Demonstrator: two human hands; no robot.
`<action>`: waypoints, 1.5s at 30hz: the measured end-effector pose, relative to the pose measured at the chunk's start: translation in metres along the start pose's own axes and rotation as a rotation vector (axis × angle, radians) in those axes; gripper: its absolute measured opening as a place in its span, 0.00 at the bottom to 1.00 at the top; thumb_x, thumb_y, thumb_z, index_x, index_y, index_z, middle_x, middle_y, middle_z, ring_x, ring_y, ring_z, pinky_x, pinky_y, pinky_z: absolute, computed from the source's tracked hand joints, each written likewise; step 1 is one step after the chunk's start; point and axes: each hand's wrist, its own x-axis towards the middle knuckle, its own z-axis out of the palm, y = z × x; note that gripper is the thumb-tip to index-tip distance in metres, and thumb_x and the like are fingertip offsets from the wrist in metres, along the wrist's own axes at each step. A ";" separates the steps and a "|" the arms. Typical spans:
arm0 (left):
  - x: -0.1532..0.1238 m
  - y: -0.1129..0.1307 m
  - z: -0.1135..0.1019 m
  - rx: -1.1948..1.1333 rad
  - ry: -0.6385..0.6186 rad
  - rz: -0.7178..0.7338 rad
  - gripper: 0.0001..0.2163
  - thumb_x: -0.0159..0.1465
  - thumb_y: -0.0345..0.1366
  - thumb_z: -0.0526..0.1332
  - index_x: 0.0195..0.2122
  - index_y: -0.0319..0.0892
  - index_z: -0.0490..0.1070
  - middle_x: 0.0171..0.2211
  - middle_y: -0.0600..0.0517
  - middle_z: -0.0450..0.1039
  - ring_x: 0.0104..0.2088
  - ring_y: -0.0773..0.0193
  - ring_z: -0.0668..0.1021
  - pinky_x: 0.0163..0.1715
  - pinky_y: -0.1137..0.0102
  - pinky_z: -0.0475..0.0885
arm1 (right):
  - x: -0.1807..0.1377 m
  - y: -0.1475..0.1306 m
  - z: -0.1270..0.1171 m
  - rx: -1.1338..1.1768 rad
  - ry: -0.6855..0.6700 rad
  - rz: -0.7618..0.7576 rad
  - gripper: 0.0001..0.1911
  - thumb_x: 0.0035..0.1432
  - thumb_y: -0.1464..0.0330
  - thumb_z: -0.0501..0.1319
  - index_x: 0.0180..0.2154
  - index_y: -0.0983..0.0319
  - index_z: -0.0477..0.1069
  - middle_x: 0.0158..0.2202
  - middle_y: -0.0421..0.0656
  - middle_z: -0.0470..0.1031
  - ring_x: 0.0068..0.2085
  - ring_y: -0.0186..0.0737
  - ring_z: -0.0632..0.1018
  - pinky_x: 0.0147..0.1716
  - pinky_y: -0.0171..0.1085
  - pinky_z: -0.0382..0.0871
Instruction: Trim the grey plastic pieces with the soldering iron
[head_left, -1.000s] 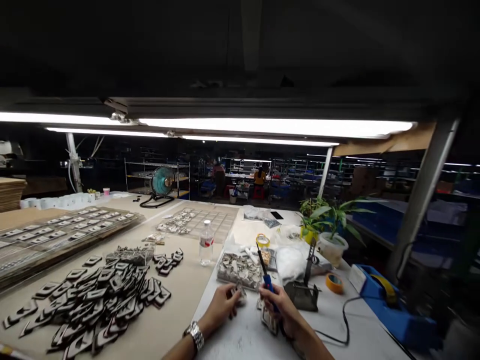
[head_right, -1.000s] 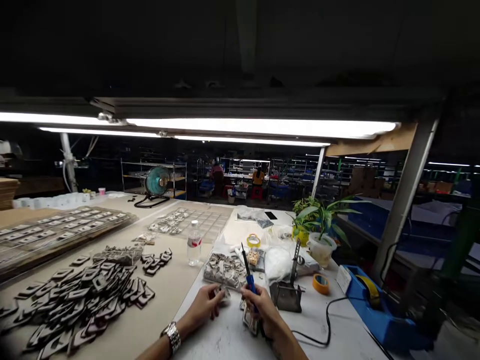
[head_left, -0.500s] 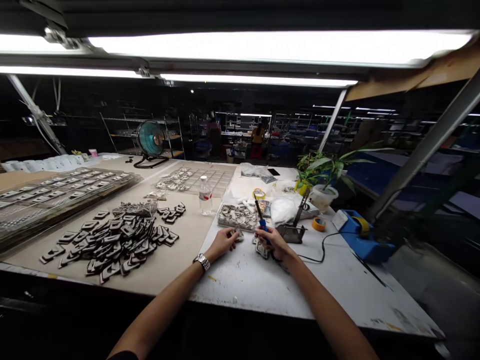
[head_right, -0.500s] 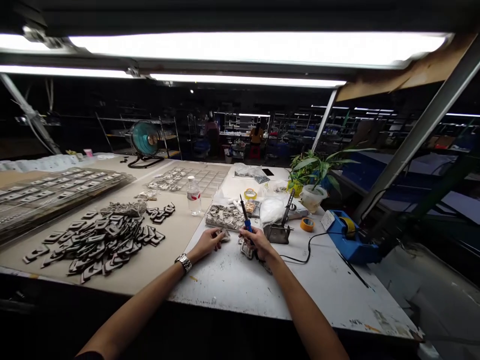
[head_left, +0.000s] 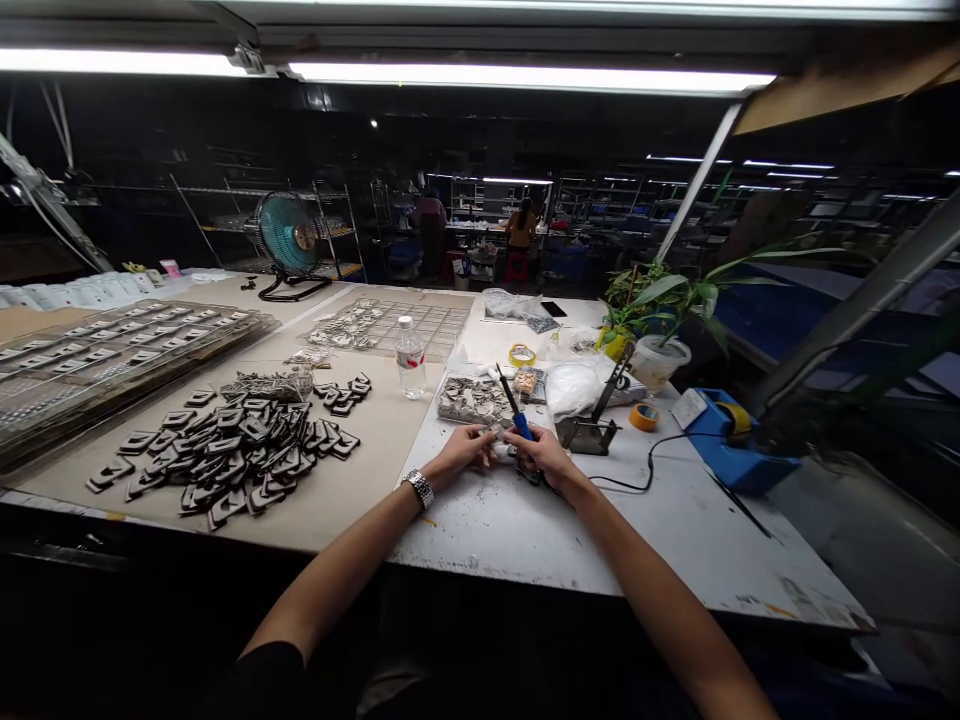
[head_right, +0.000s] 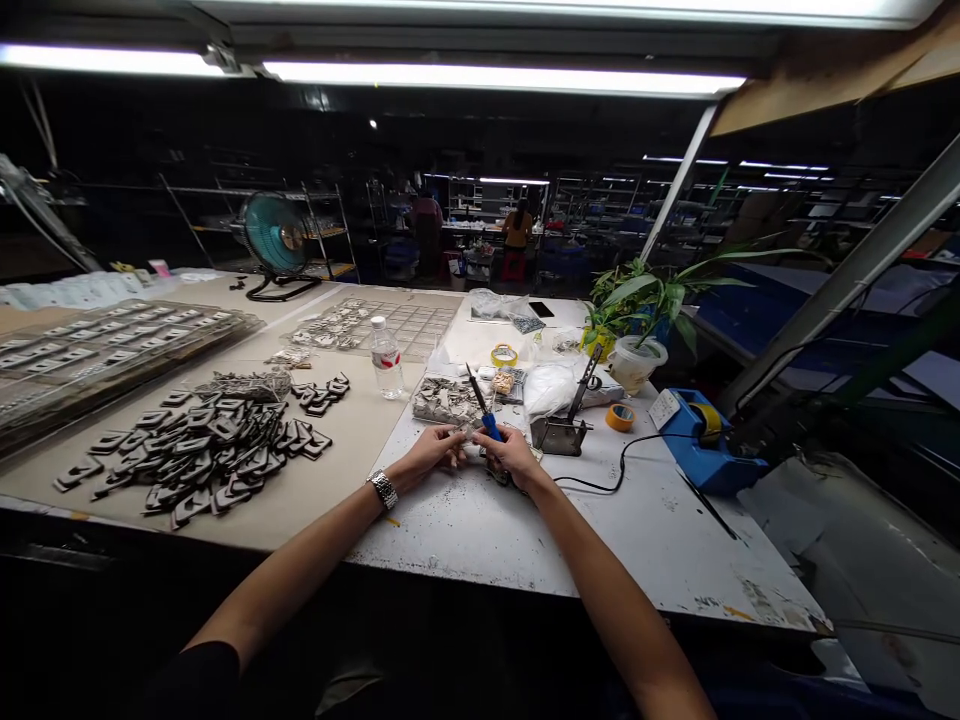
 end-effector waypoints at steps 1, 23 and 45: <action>0.000 0.000 0.001 -0.021 -0.019 -0.001 0.27 0.61 0.59 0.77 0.42 0.36 0.78 0.27 0.47 0.82 0.20 0.67 0.78 0.23 0.74 0.74 | 0.001 0.002 0.001 -0.013 0.010 -0.005 0.33 0.43 0.46 0.83 0.40 0.63 0.79 0.21 0.32 0.66 0.19 0.26 0.58 0.15 0.30 0.48; -0.011 0.003 -0.002 -0.217 -0.100 -0.049 0.08 0.69 0.34 0.72 0.44 0.34 0.81 0.35 0.43 0.85 0.35 0.62 0.88 0.42 0.68 0.83 | -0.001 0.002 0.001 -0.057 0.033 0.015 0.31 0.44 0.48 0.84 0.39 0.61 0.79 0.20 0.31 0.61 0.20 0.28 0.57 0.16 0.33 0.48; -0.016 0.010 0.004 -0.281 -0.114 0.012 0.20 0.62 0.42 0.80 0.49 0.35 0.83 0.52 0.41 0.87 0.52 0.55 0.88 0.64 0.58 0.78 | -0.002 0.004 0.010 -0.054 0.109 -0.023 0.30 0.48 0.44 0.81 0.38 0.59 0.79 0.19 0.33 0.65 0.18 0.29 0.59 0.16 0.34 0.49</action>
